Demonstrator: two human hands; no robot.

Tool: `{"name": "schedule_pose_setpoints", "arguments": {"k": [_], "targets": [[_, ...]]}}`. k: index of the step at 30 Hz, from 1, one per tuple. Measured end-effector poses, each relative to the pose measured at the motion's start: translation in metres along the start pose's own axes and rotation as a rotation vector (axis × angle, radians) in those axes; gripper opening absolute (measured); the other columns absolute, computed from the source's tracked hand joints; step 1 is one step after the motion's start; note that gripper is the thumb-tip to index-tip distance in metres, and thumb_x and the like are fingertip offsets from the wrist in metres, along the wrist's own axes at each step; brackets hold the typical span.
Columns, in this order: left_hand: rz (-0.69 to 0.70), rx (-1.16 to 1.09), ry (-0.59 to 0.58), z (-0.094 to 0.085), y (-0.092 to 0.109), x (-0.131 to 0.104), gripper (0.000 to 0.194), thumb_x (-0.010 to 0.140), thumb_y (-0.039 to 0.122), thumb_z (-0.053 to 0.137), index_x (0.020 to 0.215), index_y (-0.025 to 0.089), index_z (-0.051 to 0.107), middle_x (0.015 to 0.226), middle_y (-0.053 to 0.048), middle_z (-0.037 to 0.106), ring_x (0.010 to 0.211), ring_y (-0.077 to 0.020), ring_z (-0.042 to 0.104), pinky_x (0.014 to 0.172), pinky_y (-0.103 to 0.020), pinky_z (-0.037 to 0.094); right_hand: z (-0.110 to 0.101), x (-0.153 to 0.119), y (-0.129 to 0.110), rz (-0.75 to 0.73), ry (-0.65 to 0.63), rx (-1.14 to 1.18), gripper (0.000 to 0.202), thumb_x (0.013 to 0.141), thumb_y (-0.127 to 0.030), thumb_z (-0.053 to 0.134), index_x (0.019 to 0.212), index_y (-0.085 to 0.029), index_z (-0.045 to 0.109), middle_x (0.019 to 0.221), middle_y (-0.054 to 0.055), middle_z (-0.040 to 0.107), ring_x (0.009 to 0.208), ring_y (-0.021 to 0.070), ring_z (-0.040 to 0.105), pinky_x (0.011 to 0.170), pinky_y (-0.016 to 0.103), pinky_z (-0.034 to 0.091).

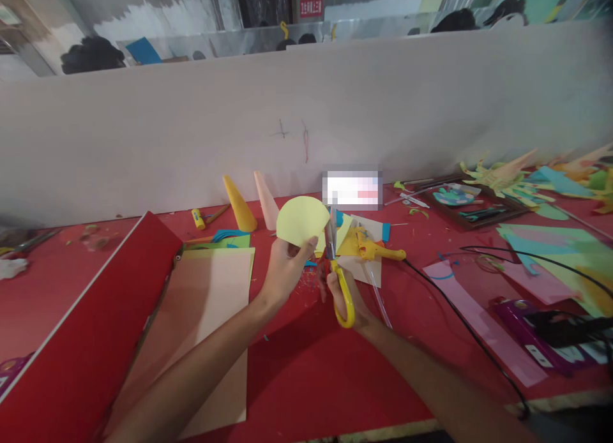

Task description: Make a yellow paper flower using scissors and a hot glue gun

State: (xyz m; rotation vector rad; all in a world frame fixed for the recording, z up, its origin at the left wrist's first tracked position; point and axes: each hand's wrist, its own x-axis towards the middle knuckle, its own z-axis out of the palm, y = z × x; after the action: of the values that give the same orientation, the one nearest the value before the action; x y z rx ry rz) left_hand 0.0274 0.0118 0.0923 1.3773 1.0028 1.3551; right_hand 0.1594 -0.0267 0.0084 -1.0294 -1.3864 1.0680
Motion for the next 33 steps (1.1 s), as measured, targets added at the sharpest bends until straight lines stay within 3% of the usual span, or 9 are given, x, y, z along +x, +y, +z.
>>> {"name": "schedule_pose_setpoints", "arguments": {"k": [13, 33], "targets": [[-0.001, -0.006, 0.025, 0.001, 0.006, -0.002, 0.037, 0.082, 0.050, 0.079, 0.082, 0.017, 0.062, 0.072, -0.001, 0.063, 0.064, -0.0127, 0.054, 0.059, -0.025, 0.048, 0.001, 0.000, -0.013, 0.034, 0.029, -0.001, 0.074, 0.081, -0.099, 0.039, 0.072, -0.026, 0.046, 0.049, -0.003, 0.045, 0.042, 0.0136, 0.043, 0.041, 0.027, 0.032], [-0.003, -0.041, 0.099, -0.002, 0.005, -0.001, 0.038, 0.084, 0.049, 0.079, 0.083, 0.018, 0.058, 0.070, 0.002, 0.057, 0.064, -0.0110, 0.051, 0.060, -0.024, 0.043, -0.004, -0.002, -0.002, 0.034, 0.045, -0.087, 0.070, 0.087, -0.094, 0.039, 0.069, -0.027, 0.043, 0.046, -0.004, 0.042, 0.042, 0.0133, 0.039, 0.043, 0.028, 0.025]]}}
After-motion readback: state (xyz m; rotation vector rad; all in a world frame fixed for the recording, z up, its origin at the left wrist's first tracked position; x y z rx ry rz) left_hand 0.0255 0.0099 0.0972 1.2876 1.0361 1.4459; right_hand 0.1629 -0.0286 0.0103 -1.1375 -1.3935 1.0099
